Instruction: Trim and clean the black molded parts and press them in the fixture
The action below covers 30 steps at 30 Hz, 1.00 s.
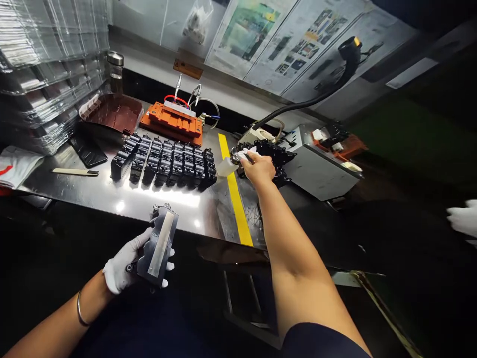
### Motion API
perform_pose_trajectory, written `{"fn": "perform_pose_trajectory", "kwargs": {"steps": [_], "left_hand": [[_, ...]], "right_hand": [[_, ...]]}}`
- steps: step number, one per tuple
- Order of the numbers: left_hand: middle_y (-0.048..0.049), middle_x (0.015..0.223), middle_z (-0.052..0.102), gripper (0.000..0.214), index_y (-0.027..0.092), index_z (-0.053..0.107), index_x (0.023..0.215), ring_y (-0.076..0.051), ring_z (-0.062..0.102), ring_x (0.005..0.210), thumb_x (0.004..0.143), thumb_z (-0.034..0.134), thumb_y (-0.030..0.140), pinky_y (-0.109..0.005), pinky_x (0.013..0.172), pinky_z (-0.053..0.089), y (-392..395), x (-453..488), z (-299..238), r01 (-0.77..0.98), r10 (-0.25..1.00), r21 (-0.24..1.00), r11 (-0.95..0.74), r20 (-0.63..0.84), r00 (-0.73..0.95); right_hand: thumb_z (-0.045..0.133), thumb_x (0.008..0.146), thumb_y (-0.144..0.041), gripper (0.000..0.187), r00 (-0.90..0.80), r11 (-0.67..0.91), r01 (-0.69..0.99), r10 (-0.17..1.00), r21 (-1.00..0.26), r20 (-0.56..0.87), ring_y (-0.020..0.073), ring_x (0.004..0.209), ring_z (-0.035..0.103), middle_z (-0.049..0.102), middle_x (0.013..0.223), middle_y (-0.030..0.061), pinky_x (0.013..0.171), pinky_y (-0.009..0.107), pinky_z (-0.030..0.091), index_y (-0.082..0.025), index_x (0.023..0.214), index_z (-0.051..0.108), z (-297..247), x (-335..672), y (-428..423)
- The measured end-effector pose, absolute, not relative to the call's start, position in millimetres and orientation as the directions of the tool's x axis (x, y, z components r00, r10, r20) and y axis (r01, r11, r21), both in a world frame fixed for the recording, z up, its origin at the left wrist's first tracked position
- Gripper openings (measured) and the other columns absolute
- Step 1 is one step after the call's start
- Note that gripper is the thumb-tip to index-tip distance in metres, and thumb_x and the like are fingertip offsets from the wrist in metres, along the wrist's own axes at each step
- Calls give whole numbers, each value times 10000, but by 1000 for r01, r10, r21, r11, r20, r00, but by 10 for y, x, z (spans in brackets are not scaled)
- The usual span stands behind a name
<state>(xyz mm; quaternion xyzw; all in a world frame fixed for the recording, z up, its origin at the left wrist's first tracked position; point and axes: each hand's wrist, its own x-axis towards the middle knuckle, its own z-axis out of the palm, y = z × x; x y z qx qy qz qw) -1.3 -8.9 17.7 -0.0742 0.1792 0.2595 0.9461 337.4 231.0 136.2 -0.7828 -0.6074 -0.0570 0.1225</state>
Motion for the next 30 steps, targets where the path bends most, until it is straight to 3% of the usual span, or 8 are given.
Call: {"fn": "perform_pose_trajectory", "kwargs": {"steps": [4,14,18,20,22,23,27,30], "left_hand": [[-153,1046,675,606,79,630,1104,-294,659,890,849,492,611,-480,728,541,-100,34,140,-525,461,-82,847,-378,803],[-155,905,701,720,51,636,1096,-268,674,804,832,421,686,-405,671,550,-86,67,177,-511,460,-6,859,-428,778],[-164,885,704,746,31,637,1089,-265,683,775,834,402,692,-387,662,552,-99,78,153,-507,450,-11,862,-443,775],[-167,936,706,715,51,638,1101,-273,688,775,828,434,679,-394,656,555,-106,80,139,-522,464,1,853,-462,756],[-167,1014,700,660,88,632,1132,-286,694,789,834,462,651,-409,652,558,-105,82,127,-552,494,32,833,-491,717],[-168,1040,696,643,103,627,1149,-293,696,796,838,464,642,-418,653,559,-102,84,123,-559,503,47,828,-504,702],[-158,1007,708,604,131,609,1189,-291,702,782,862,449,613,-431,669,562,-81,90,128,-548,506,87,832,-523,686],[-133,923,723,580,134,623,1156,-278,703,754,878,426,603,-421,671,566,-67,86,150,-552,512,96,828,-531,675]], "right_hand": [[594,835,-371,417,346,-342,938,927,-52,144,273,1007,581,644,1009,148,839,432,425,-145,1182,637,1385,3400,2536],[578,792,-423,378,391,-387,920,896,-60,208,269,1038,579,622,1152,66,898,494,448,-339,1156,630,1409,3370,2431],[617,786,-415,485,258,-192,959,896,-210,360,265,1057,590,623,1131,101,909,432,471,-258,1245,608,1328,2863,1874],[637,781,-421,486,30,76,953,940,-293,340,226,940,623,626,1072,109,813,354,512,-204,1216,635,1115,2490,1376],[662,763,-404,431,-221,291,886,949,-360,224,171,817,643,612,1095,74,717,284,530,-267,1172,666,841,2158,864],[669,756,-398,414,-267,321,869,945,-375,191,159,791,647,607,1110,60,685,265,532,-297,1158,673,709,2032,644],[622,794,-385,391,-62,158,911,966,-382,252,149,734,647,606,1076,68,612,244,525,-314,1177,664,406,1811,174],[637,782,-398,404,-68,168,897,966,-410,249,144,733,643,607,1083,66,617,236,525,-327,1179,664,391,1791,163]]}}
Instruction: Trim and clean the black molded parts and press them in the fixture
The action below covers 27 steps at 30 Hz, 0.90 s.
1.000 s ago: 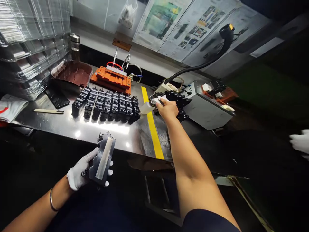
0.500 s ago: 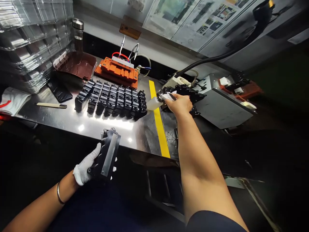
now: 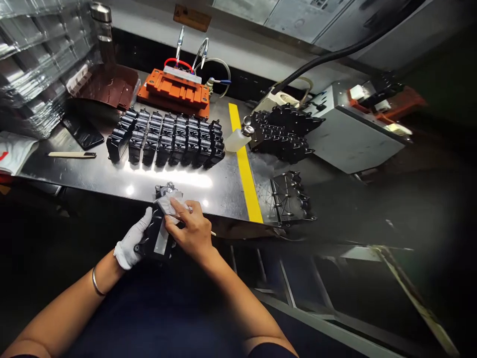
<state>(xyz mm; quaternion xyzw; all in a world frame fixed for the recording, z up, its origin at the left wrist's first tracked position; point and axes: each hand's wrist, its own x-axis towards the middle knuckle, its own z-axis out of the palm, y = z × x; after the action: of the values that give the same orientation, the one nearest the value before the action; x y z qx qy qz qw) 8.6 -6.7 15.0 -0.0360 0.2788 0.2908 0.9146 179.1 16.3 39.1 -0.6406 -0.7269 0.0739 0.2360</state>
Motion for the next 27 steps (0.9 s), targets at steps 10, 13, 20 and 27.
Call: {"fn": "perform_pose_trajectory", "kwargs": {"steps": [10,13,20,27], "left_hand": [[-143,956,712,644,124,564,1249,-271,699,751,880,391,623,-418,687,562,-36,73,157,-550,531,130,825,-510,676],[-137,939,715,625,139,587,1220,-282,700,752,878,393,624,-432,680,561,-40,71,160,-540,526,142,830,-522,672],[-170,973,710,676,104,577,1234,-310,700,792,871,383,640,-463,682,561,-39,46,115,-530,522,140,836,-500,691],[-159,991,709,664,129,564,1255,-298,701,769,877,366,638,-455,664,564,-29,46,118,-549,556,170,818,-476,682]], "right_hand": [[628,791,-412,417,-66,149,892,977,-427,205,153,750,635,613,1010,50,645,246,515,-314,1195,656,426,1740,239],[618,798,-411,429,-23,110,905,977,-410,211,165,758,632,613,973,54,641,255,511,-303,1212,646,430,1740,264],[613,801,-409,427,-5,88,914,978,-397,207,170,765,631,615,947,51,652,260,508,-296,1212,646,417,1769,294],[628,796,-401,442,-39,105,918,983,-382,178,168,772,637,614,969,58,662,256,503,-286,1223,640,463,1728,243]]}}
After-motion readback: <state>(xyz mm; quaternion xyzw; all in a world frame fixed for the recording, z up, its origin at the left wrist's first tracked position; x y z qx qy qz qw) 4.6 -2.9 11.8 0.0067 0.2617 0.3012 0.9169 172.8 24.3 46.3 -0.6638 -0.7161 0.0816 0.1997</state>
